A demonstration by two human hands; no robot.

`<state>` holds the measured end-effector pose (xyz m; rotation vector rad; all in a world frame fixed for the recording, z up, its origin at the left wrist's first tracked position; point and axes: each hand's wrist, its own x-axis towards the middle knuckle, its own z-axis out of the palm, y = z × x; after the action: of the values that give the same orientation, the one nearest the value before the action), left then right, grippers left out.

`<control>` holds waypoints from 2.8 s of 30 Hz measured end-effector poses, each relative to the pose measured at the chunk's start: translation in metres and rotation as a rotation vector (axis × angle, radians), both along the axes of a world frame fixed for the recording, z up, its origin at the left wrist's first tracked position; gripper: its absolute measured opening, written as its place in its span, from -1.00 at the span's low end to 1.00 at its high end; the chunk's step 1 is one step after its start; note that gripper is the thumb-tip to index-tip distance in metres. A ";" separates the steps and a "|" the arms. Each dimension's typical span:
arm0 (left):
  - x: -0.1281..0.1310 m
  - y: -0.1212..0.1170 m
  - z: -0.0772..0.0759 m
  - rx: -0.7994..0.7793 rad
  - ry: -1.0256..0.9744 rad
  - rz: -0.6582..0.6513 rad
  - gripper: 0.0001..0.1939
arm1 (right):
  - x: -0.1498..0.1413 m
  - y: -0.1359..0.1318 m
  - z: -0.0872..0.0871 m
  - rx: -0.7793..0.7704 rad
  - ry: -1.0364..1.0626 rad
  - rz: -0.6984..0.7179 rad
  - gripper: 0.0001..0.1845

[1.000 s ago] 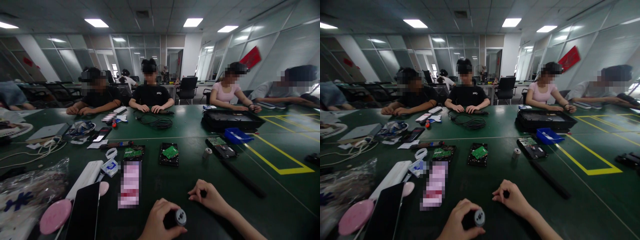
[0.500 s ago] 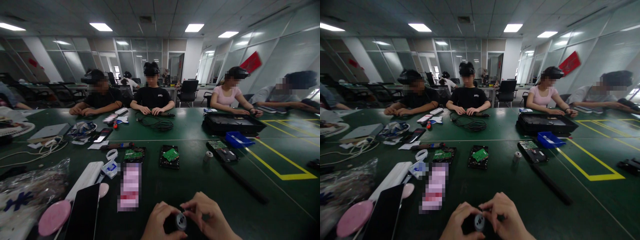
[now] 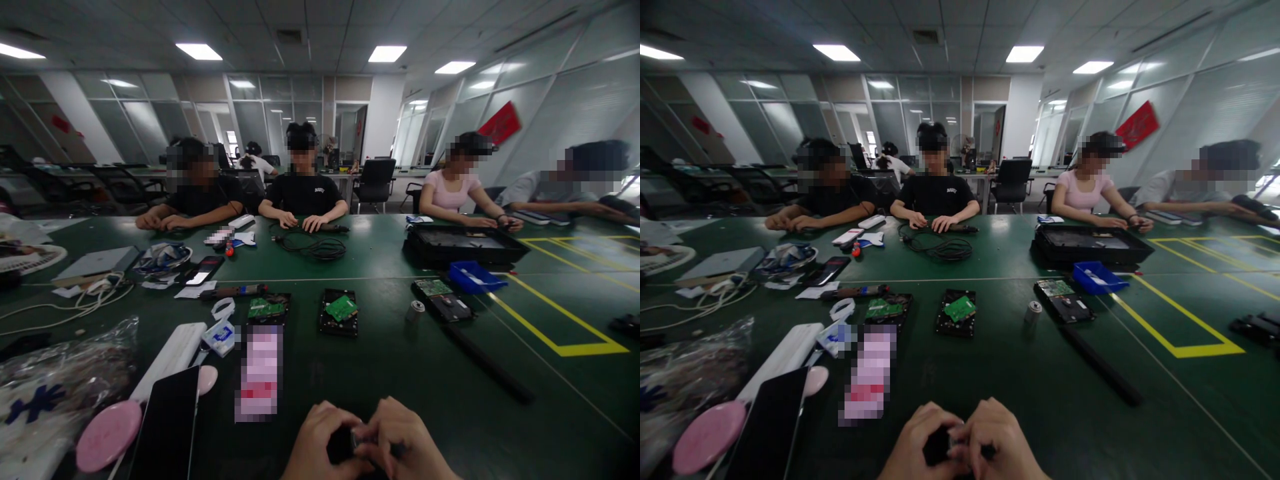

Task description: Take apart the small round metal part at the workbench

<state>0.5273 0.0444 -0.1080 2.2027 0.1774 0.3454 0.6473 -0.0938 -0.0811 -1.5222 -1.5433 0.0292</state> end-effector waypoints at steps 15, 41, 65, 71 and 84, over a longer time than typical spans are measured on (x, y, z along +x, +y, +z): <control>0.001 0.001 -0.007 -0.012 -0.020 0.017 -0.62 | 0.000 -0.002 0.001 -0.042 -0.001 -0.007 -0.66; -0.002 0.001 0.000 -0.081 0.065 0.008 -0.59 | 0.038 -0.008 -0.012 -0.279 0.563 -0.219 -0.60; -0.002 -0.001 0.000 -0.093 0.033 0.021 -0.63 | 0.007 -0.008 0.009 -0.213 -0.070 0.002 -0.62; -0.002 -0.001 0.000 -0.077 0.026 0.008 -0.65 | 0.007 -0.009 0.007 -0.158 -0.151 0.029 -0.65; -0.003 0.000 0.000 -0.107 0.047 0.025 -0.65 | -0.004 -0.006 0.003 -0.086 0.215 -0.005 -0.72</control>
<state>0.5240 0.0442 -0.1077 2.1051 0.2437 0.2915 0.6432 -0.0995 -0.0777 -1.5364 -1.3817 0.2510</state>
